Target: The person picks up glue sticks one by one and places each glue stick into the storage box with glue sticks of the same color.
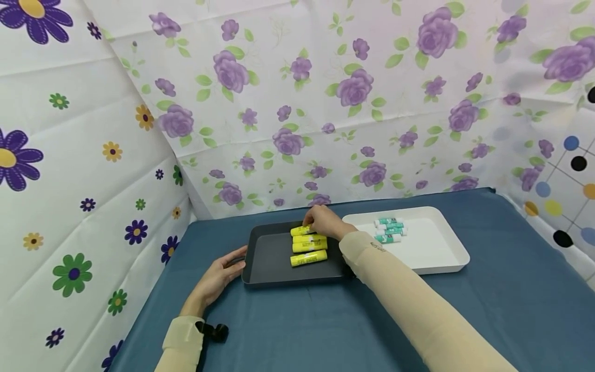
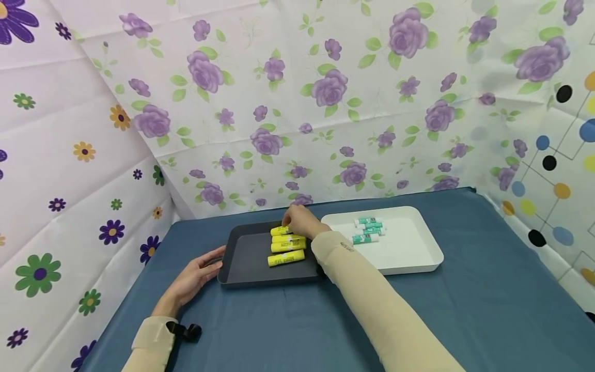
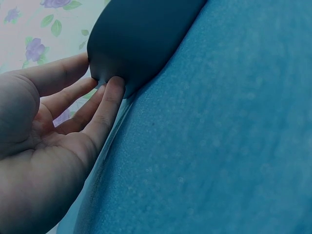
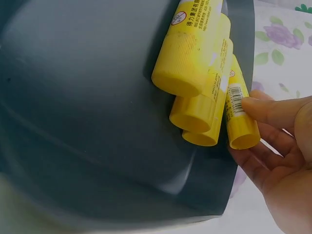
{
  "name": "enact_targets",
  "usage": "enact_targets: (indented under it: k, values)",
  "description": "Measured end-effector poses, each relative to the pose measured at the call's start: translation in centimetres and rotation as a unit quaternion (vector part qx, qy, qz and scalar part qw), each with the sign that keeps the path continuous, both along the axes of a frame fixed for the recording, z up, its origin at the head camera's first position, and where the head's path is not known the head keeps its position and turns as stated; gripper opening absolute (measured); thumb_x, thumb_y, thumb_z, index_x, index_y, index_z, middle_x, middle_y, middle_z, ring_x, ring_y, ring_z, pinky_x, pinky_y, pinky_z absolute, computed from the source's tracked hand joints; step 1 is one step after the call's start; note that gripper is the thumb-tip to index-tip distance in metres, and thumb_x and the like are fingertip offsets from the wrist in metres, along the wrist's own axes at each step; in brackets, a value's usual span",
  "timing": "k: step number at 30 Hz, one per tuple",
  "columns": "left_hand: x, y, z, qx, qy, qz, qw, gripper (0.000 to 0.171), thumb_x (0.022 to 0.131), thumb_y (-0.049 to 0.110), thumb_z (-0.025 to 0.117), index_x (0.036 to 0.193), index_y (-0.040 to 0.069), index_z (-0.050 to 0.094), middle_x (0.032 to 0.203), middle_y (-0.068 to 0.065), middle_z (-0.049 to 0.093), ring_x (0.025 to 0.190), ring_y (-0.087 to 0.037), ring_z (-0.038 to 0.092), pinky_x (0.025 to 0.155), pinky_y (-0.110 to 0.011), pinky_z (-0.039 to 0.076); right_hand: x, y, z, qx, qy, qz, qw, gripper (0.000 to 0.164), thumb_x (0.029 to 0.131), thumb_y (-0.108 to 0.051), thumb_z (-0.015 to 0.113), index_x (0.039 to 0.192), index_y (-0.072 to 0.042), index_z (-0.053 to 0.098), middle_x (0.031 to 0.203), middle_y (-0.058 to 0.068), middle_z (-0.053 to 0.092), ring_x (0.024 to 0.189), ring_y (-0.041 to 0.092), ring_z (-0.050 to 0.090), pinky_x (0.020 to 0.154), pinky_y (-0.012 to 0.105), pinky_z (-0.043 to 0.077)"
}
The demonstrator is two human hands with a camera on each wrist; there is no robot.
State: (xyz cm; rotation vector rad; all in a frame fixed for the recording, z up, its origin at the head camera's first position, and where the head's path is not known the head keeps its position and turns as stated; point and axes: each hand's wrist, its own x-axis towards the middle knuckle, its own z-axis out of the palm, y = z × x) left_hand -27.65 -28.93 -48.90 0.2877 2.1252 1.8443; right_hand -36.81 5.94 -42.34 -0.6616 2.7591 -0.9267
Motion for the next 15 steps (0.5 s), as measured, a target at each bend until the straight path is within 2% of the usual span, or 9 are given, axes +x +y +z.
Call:
enact_targets:
  k: [11, 15]
  values:
    - [0.09, 0.07, -0.01, 0.000, -0.005, 0.005, 1.0000, 0.062, 0.108, 0.015, 0.059, 0.164, 0.007, 0.033, 0.163, -0.020, 0.034, 0.151, -0.037, 0.034, 0.120, -0.038, 0.041, -0.12, -0.22, -0.14, 0.037, 0.008, 0.014, 0.999, 0.026, 0.099, 0.004, 0.064, 0.119, -0.004, 0.078, 0.120, 0.012, 0.072, 0.116, 0.028, 0.066, 0.101, 0.043, 0.057]
    - [-0.03, 0.09, -0.03, 0.000, -0.005, 0.006, 1.0000, 0.062, 0.108, 0.015, 0.059, 0.164, 0.007, 0.034, 0.162, -0.020, 0.034, 0.151, -0.037, 0.035, 0.120, -0.039, 0.040, -0.11, -0.21, -0.19, 0.041, 0.013, 0.013, 0.999, 0.031, 0.099, 0.009, 0.059, 0.119, -0.004, 0.078, 0.121, 0.012, 0.073, 0.118, 0.029, 0.066, 0.103, 0.043, 0.056]
